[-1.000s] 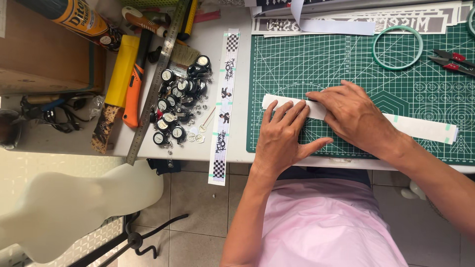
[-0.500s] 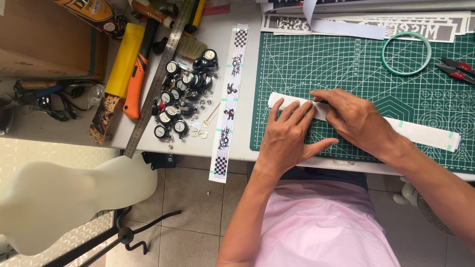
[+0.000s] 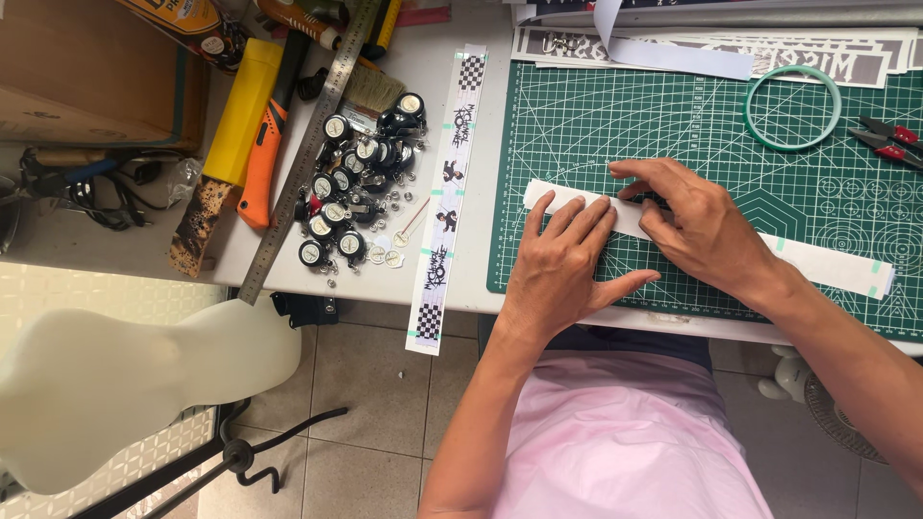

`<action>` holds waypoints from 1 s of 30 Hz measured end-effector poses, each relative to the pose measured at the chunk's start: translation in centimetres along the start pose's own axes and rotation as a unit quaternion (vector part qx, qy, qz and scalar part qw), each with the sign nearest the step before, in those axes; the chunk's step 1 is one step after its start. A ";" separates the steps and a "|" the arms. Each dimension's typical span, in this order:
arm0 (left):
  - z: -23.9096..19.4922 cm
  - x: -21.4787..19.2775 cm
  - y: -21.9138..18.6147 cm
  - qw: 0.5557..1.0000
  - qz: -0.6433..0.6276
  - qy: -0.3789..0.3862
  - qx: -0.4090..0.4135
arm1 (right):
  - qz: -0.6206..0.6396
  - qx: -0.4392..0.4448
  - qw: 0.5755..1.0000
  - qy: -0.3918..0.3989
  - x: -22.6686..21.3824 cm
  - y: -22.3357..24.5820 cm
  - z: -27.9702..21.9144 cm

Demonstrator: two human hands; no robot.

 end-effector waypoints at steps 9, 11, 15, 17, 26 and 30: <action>-0.2 0.4 0.1 1.000 0.002 0.000 -0.003 | -0.018 -0.033 0.999 0.030 0.0 -0.7 0.0; -0.2 0.4 0.1 1.000 0.004 0.000 -0.003 | -0.017 -0.028 0.999 0.032 0.0 -0.9 0.1; -0.2 0.3 0.1 1.000 0.002 0.000 -0.003 | -0.010 -0.011 0.999 0.044 0.1 -1.0 0.1; -0.1 0.2 0.1 1.000 -0.002 -0.002 -0.003 | -0.020 -0.032 0.998 0.042 0.0 -0.9 0.1; -0.2 0.2 0.2 1.000 -0.028 -0.005 -0.006 | -0.129 -0.152 0.979 0.041 -0.2 0.2 -0.5; -0.3 0.4 0.4 0.998 -0.059 -0.003 -0.018 | -0.207 -0.219 0.952 0.058 0.1 0.4 -0.7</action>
Point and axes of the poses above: each hand's wrist, its own z-axis towards the middle knuckle, its own x-axis out of the palm, y = z × x, the point moved 2 cm from there along z, towards the middle knuckle, and after that the axes turned 3 degrees about -y, right-handed, at the moved point
